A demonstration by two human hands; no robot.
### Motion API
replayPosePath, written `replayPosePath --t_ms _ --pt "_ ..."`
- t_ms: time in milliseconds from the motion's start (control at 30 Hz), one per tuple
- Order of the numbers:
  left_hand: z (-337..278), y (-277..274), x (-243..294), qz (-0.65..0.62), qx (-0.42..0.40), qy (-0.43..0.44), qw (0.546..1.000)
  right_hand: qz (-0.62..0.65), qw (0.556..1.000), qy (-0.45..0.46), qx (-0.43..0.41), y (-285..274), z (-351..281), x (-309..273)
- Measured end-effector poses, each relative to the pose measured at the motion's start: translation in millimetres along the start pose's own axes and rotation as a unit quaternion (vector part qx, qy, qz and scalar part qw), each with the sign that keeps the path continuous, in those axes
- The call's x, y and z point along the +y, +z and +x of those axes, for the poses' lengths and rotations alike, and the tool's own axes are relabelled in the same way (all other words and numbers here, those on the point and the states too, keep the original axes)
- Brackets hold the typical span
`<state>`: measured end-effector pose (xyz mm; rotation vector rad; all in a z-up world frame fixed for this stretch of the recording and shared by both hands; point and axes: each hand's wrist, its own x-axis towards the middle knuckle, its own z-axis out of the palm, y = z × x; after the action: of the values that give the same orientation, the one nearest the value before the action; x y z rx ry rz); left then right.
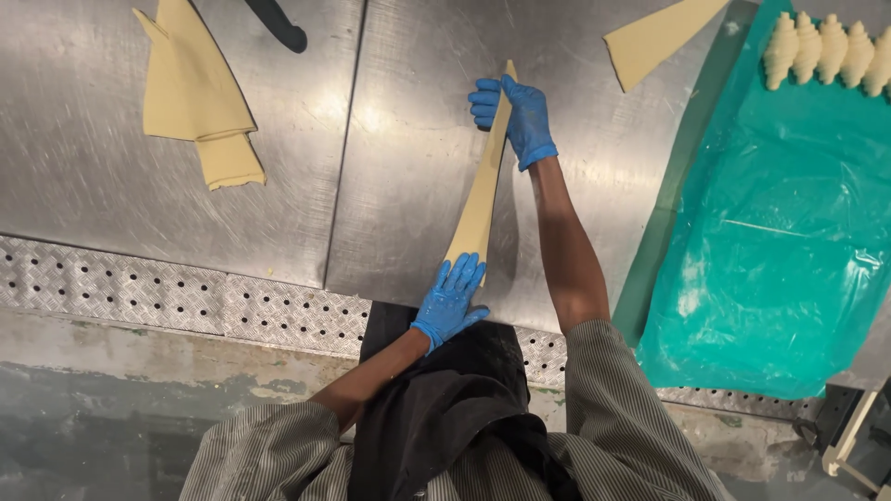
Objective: Manually shaping and rolling croissant dough on a metal work surface.
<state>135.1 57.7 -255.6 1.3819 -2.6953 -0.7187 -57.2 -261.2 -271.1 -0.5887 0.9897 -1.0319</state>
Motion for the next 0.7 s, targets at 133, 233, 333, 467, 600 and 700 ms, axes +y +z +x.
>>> replayPosePath --t_ms 133,233,333,467,600,700 --pt "-0.1 3.2 -1.7 -0.014 0.002 0.0 1.0 0.042 0.999 0.024 0.006 -16.2 26.0 5.4" --pt "-0.2 2.5 -2.1 -0.028 0.001 -0.001 1.0 0.007 0.999 0.014 0.03 -10.2 34.8 -8.5" --pt "-0.2 1.2 -2.7 -0.042 0.002 -0.001 0.999 -0.034 0.998 -0.006 0.049 -6.1 43.1 -20.3" --pt "0.0 4.2 -3.7 -0.058 0.001 0.002 0.998 -0.08 0.994 -0.036 0.057 -10.0 55.3 -25.0" --pt "0.3 -7.7 0.3 -0.043 -0.009 0.006 0.999 -0.094 0.992 -0.058 0.062 -29.5 71.3 -15.4" --pt "3.9 -9.4 -0.9 -0.004 -0.018 0.009 1.0 -0.09 0.991 -0.089 0.05 -43.9 75.9 -2.0"
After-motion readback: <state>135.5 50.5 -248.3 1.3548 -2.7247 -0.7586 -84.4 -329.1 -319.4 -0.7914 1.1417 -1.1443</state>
